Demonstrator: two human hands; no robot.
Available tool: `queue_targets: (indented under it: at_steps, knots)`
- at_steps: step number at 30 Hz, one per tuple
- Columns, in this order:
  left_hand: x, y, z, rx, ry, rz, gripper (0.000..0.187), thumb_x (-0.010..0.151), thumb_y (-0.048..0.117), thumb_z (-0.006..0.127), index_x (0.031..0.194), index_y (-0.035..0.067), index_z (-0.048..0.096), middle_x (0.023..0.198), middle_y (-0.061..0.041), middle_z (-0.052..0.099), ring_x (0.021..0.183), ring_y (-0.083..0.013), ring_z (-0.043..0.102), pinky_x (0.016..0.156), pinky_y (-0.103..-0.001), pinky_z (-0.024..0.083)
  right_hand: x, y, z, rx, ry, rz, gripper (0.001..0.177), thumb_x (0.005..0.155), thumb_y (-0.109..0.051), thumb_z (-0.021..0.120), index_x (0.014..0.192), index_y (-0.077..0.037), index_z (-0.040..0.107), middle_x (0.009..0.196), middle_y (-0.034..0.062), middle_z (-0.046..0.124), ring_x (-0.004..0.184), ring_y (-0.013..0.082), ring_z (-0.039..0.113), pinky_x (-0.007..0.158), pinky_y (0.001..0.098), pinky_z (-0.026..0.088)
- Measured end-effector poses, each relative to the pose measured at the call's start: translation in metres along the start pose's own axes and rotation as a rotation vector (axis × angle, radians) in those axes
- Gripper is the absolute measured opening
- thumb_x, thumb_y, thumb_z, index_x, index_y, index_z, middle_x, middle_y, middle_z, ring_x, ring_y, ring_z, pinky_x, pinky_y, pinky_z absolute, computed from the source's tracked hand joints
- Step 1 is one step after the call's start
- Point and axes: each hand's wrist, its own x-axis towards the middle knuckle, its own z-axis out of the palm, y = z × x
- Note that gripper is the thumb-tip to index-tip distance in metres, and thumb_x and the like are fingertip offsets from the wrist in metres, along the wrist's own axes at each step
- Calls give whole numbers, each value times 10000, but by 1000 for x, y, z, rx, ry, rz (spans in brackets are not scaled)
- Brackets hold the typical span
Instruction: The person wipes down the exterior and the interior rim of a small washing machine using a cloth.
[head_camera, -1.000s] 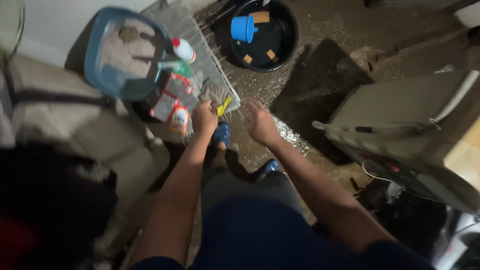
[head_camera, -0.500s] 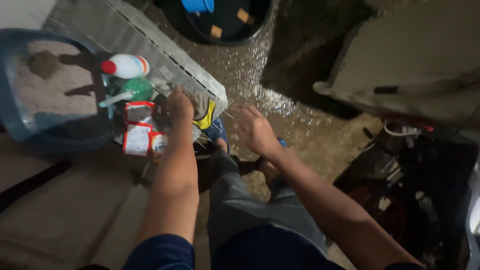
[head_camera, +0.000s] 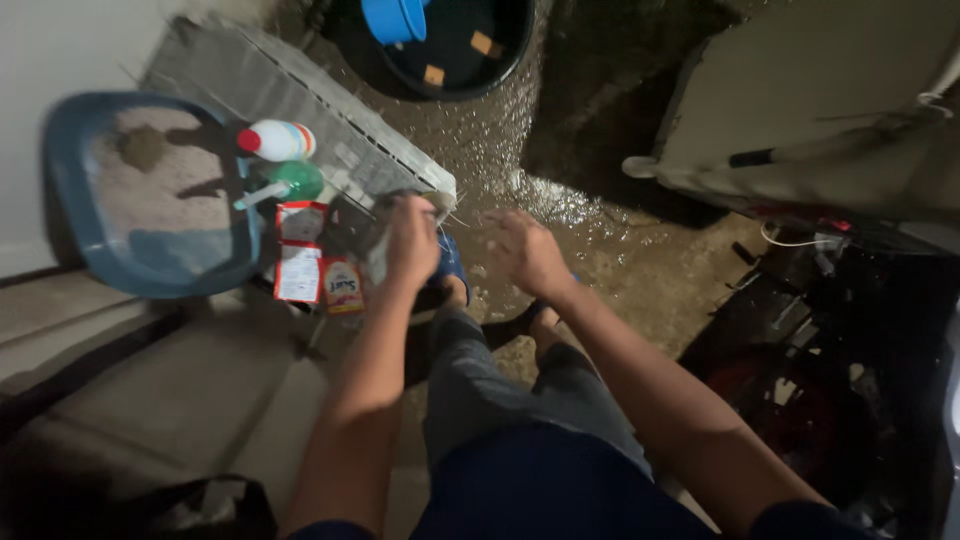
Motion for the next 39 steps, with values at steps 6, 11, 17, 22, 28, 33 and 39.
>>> queue_targets:
  at_steps: [6, 11, 17, 22, 28, 33, 39]
  knots:
    - [29, 197, -44, -145, -163, 284, 143, 956, -43, 557, 1043, 61, 602, 1096, -180, 599, 1190, -462, 559, 1035, -530, 431, -33, -21, -93, 191, 56, -251, 844, 707, -49, 811, 1484, -22, 481, 1502, 234, 473, 1394, 427, 445, 1136, 502, 375]
    - [56, 316, -42, -279, -529, 297, 248, 930, -64, 540, 1053, 63, 713, 1074, -122, 654, 1014, -334, 681, 865, -432, 545, -90, -3, -169, 409, 78, -197, 422, 877, -146, 853, 1223, -55, 630, 1412, 148, 525, 1328, 296, 516, 1116, 422, 442]
    - [60, 413, 22, -183, -574, 647, 326, 909, -3, 663, 1219, 70, 732, 1014, -103, 651, 953, -312, 641, 886, -430, 505, -187, 38, -258, 232, 428, -5, 456, 720, -318, 961, 887, -66, 620, 998, 13, 627, 1024, 196, 589, 920, 365, 489]
    - [44, 472, 109, 81, -706, 753, 192, 809, 173, 800, 974, 91, 746, 955, -118, 641, 990, -325, 573, 873, -491, 420, -270, 83, -319, -9, 630, 57, 459, 671, -368, 960, 803, -103, 609, 893, 18, 613, 975, 220, 565, 982, 447, 345]
    - [23, 547, 202, 91, -665, 800, 169, 866, 193, 802, 951, 96, 694, 945, -56, 645, 968, -325, 589, 845, -465, 477, -370, 144, -395, -244, 637, 135, 441, 712, -312, 944, 818, -95, 575, 836, 24, 601, 1035, 232, 582, 1113, 526, 236]
    - [18, 610, 256, 56, -750, 823, 188, 780, 23, 783, 935, 81, 693, 917, -102, 604, 959, -330, 607, 818, -453, 513, -428, 188, -436, -383, 692, 145, 319, 690, -125, 887, 832, -85, 604, 767, 50, 630, 884, 273, 630, 1041, 551, 347]
    - [20, 644, 320, 71, -773, 837, 230, 698, -81, 735, 856, 84, 711, 911, -130, 598, 970, -357, 602, 850, -460, 519, -451, 246, -448, -202, 785, 406, 262, 765, 3, 774, 820, -15, 519, 790, 176, 601, 746, 390, 603, 648, 426, 468]
